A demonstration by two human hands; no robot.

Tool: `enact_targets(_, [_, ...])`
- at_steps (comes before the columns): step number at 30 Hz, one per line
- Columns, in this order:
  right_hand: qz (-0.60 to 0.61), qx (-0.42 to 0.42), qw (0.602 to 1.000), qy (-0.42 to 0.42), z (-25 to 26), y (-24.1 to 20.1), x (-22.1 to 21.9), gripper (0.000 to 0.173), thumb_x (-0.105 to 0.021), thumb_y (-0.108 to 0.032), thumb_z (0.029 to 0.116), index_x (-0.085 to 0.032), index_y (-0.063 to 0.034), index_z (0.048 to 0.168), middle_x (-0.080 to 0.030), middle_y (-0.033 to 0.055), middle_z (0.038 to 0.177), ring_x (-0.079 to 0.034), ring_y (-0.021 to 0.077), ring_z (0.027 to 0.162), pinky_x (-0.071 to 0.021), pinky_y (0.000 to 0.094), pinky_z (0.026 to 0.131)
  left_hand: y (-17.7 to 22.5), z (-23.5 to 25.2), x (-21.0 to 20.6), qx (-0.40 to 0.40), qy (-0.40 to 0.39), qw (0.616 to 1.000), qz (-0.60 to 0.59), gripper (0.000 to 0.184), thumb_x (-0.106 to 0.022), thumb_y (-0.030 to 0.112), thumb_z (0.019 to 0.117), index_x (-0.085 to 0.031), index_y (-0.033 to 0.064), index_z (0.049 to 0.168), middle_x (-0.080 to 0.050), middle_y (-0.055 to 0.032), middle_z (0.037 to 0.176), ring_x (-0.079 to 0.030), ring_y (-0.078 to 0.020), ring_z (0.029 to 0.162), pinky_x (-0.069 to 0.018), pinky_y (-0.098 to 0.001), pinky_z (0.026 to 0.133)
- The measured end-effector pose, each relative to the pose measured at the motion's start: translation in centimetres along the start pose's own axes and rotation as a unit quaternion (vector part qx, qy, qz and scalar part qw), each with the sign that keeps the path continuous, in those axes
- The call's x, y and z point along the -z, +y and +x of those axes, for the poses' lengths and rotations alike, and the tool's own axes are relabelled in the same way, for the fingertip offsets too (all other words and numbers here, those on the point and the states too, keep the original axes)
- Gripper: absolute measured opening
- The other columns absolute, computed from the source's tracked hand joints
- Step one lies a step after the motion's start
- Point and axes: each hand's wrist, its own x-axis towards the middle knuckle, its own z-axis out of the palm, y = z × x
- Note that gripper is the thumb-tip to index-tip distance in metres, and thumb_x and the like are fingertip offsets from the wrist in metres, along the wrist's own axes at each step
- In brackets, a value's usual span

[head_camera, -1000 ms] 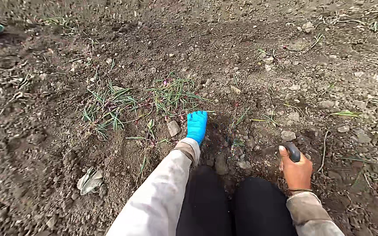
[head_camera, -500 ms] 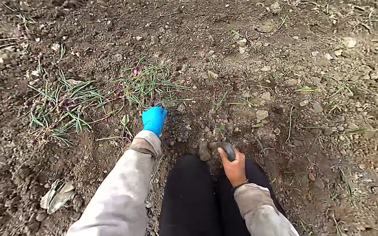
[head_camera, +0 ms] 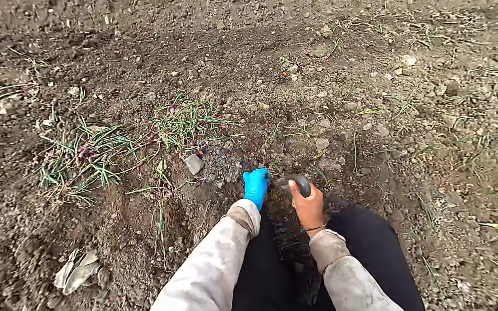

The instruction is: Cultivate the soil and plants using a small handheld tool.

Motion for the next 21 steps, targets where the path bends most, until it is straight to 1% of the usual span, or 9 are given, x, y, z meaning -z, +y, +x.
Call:
enact_targets(2, [0.008,0.047,0.998,0.047,-0.4,-3.0,4.3,0.028,-0.071,-0.030,0.0938,-0.068,-0.0028,0.096,-0.056,-0.0035,0.060,-0.049,0.0046,0.044,-0.0479,0.0258,0.047,1.6,-0.8,-1.4,-0.014,-0.083,0.980,0.182,0.031,-0.055,0.005,0.1028,-0.066,0.0046,0.132,-0.066,-0.0204,0.134,-0.055,-0.0386,0.133,-0.0296,-0.0603,0.118])
enact_targets(4, [0.016,0.079,0.995,0.058,0.1,-5.3,8.3,0.029,-0.069,-0.040,0.0949,-0.066,-0.0112,0.096,-0.054,-0.0110,0.060,-0.049,0.0001,0.044,-0.0473,0.0215,0.045,5.2,-1.2,-0.1,0.047,-0.250,0.916,0.310,0.049,-0.042,0.004,0.1078,-0.041,0.0084,0.157,-0.044,-0.0175,0.159,-0.033,-0.0386,0.152,-0.0198,-0.0575,0.124])
enact_targets(6, [0.028,0.088,0.994,0.053,1.6,-5.3,10.5,0.022,-0.068,-0.039,0.0952,-0.066,-0.0171,0.095,-0.054,-0.0122,0.059,-0.049,0.0014,0.044,-0.0478,0.0226,0.044,2.4,-0.4,-3.0,0.018,-0.129,0.951,0.282,0.045,-0.054,-0.004,0.0996,-0.058,0.0071,0.144,-0.060,-0.0196,0.143,-0.045,-0.0407,0.142,-0.0254,-0.0582,0.121])
enact_targets(8, [0.003,0.043,0.998,0.036,2.5,-2.4,10.0,0.023,-0.067,-0.035,0.0979,-0.064,-0.0124,0.093,-0.051,-0.0037,0.057,-0.047,0.0093,0.042,-0.0463,0.0294,0.043,0.0,0.2,-5.3,-0.007,-0.054,0.966,0.253,0.042,-0.063,-0.007,0.0934,-0.063,0.0050,0.134,-0.065,-0.0223,0.131,-0.050,-0.0433,0.135,-0.0281,-0.0618,0.119])
enact_targets(12, [-0.084,-0.090,0.992,-0.010,2.3,8.3,4.6,0.033,-0.069,-0.023,0.0998,-0.067,0.0090,0.100,-0.060,0.0171,0.072,-0.056,0.0263,0.058,-0.0513,0.0472,0.062,1.5,-0.5,-4.1,0.039,-0.111,0.954,0.274,0.047,-0.062,-0.005,0.0938,-0.061,0.0061,0.139,-0.062,-0.0176,0.139,-0.043,-0.0394,0.143,-0.0235,-0.0624,0.120])
enact_targets(15, [-0.089,-0.091,0.992,0.012,1.8,9.1,3.3,0.034,-0.071,-0.023,0.0985,-0.067,0.0104,0.102,-0.060,0.0152,0.071,-0.054,0.0221,0.057,-0.0496,0.0440,0.060,7.3,-2.5,0.1,0.076,-0.229,0.905,0.350,0.046,-0.050,-0.003,0.1020,-0.051,0.0015,0.148,-0.048,-0.0204,0.156,-0.032,-0.0424,0.152,-0.0203,-0.0640,0.122])
enact_targets(17, [-0.089,-0.097,0.991,0.001,1.5,9.1,3.7,0.033,-0.070,-0.025,0.0991,-0.066,0.0084,0.102,-0.058,0.0132,0.070,-0.053,0.0198,0.055,-0.0495,0.0415,0.058,8.3,-3.1,0.4,0.076,-0.242,0.893,0.372,0.045,-0.050,-0.004,0.1016,-0.051,-0.0007,0.146,-0.049,-0.0220,0.155,-0.035,-0.0426,0.151,-0.0232,-0.0628,0.122])
enact_targets(19, [-0.082,-0.096,0.992,0.004,2.2,9.0,3.5,0.032,-0.071,-0.023,0.0992,-0.067,0.0086,0.101,-0.058,0.0132,0.069,-0.053,0.0201,0.055,-0.0497,0.0411,0.058,5.8,-1.5,-1.0,0.063,-0.168,0.926,0.331,0.045,-0.052,-0.005,0.1003,-0.055,0.0020,0.145,-0.054,-0.0198,0.151,-0.038,-0.0403,0.149,-0.0195,-0.0612,0.123])
enact_targets(21, [-0.080,-0.100,0.992,0.007,2.6,9.0,3.5,0.032,-0.071,-0.023,0.0991,-0.067,0.0089,0.102,-0.060,0.0169,0.072,-0.054,0.0246,0.057,-0.0505,0.0449,0.061,1.6,0.6,-4.1,0.039,-0.045,0.966,0.253,0.038,-0.057,-0.007,0.0965,-0.066,0.0056,0.131,-0.066,-0.0180,0.133,-0.048,-0.0384,0.140,-0.0190,-0.0614,0.122])
